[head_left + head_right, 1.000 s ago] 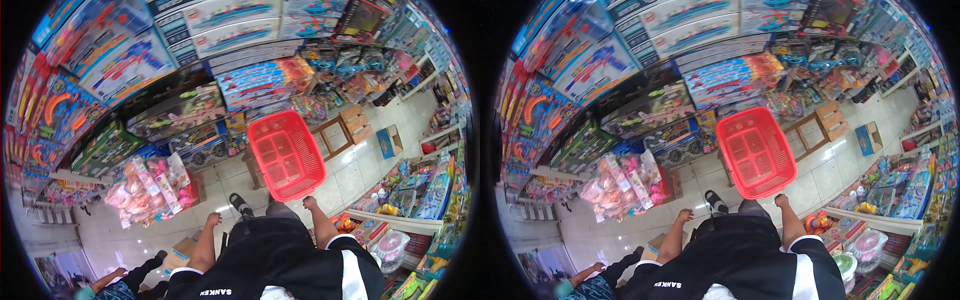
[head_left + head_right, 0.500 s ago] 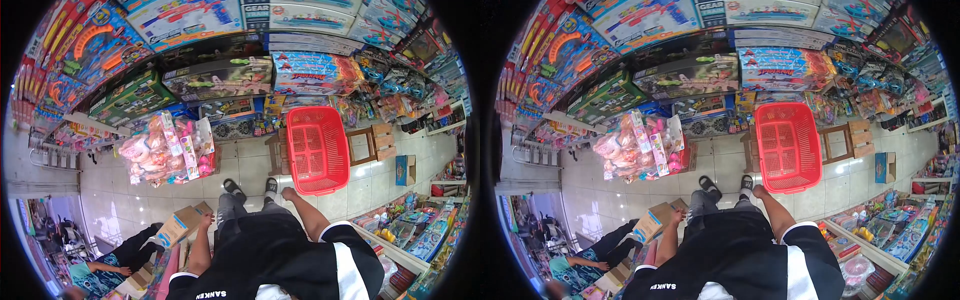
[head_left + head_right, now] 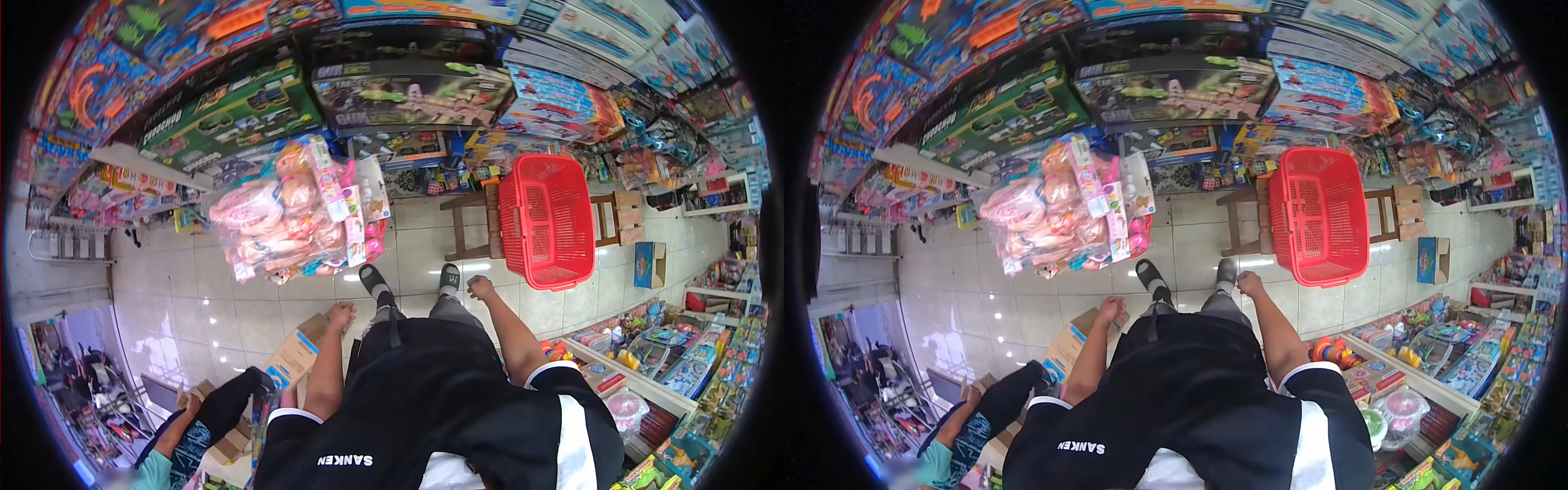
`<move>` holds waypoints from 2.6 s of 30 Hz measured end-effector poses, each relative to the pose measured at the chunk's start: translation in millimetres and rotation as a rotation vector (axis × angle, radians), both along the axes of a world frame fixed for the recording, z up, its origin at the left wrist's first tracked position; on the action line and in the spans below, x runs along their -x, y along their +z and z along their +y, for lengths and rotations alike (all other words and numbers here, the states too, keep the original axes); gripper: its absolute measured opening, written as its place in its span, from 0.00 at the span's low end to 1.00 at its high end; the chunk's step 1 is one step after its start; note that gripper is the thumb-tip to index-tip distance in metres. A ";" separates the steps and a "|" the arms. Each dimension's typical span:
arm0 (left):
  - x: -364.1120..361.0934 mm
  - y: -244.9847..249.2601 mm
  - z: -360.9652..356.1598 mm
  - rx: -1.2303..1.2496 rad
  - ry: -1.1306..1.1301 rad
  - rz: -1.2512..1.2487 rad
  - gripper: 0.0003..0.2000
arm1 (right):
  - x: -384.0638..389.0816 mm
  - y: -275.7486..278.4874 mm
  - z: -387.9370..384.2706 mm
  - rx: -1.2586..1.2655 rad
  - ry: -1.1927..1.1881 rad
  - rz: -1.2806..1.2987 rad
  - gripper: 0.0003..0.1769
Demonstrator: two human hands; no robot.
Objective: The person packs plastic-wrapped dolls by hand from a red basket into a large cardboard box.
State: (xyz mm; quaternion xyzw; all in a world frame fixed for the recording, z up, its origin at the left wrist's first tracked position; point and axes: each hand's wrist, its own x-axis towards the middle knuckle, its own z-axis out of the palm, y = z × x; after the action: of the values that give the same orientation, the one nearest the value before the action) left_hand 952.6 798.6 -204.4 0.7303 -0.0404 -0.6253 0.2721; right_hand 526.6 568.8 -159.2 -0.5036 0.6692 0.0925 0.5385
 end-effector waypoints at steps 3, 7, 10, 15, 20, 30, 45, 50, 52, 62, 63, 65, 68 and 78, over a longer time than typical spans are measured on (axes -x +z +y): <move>-8.4 -5.3 1.0 0.119 -0.006 -0.074 0.14 | -16.0 -10.1 7.7 0.014 0.005 -0.022 0.15; 2.6 17.8 33.6 0.163 0.083 -0.181 0.09 | -40.5 4.0 9.3 0.050 0.064 -0.079 0.13; 17.1 16.3 56.2 0.173 0.154 -0.222 0.10 | -56.8 -6.6 7.6 0.059 0.178 -0.148 0.12; 61.8 50.0 105.3 0.131 0.435 -0.277 0.12 | -71.5 -25.4 -3.6 0.118 0.435 -0.154 0.12; 98.0 39.3 122.4 0.163 0.396 -0.274 0.12 | -58.6 8.4 0.9 0.455 0.236 -0.291 0.10; 194.9 149.5 -160.2 0.743 -0.228 -0.212 0.12 | 16.9 236.2 -26.7 1.184 -0.134 -0.320 0.08; 372.4 173.3 -268.6 1.026 -0.624 -0.252 0.25 | 170.1 139.4 -18.2 0.867 -0.894 -0.173 0.32; 319.8 173.5 -248.1 0.923 -0.432 -0.358 0.25 | 148.3 183.4 -20.7 0.563 -0.883 -0.279 0.38; 283.0 169.1 -241.8 0.849 -0.388 -0.358 0.25 | 147.8 181.5 -25.6 0.592 -0.894 -0.364 0.41; 164.0 184.3 -173.3 0.795 -0.493 -0.345 0.23 | 75.1 149.5 -5.1 0.653 -0.355 -0.407 0.27; 154.9 174.0 -149.0 0.770 -0.467 -0.331 0.23 | 64.4 146.3 12.3 0.641 -0.324 -0.387 0.27; 134.7 157.4 -127.4 0.825 -0.401 -0.339 0.23 | 48.1 149.3 33.2 0.635 -0.285 -0.367 0.26; 113.9 153.5 -86.8 0.714 -0.386 -0.354 0.21 | 27.2 140.4 61.5 0.530 -0.265 -0.429 0.25; 63.5 129.3 53.2 0.398 -0.348 -0.357 0.20 | -41.9 89.3 152.6 0.209 -0.130 -0.272 0.25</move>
State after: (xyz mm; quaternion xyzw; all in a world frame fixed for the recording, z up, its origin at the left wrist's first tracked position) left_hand 889.1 851.8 -75.0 0.7432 -0.3333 -0.5042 0.2870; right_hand 568.4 721.4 -70.0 -0.5201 0.6275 -0.0814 0.5736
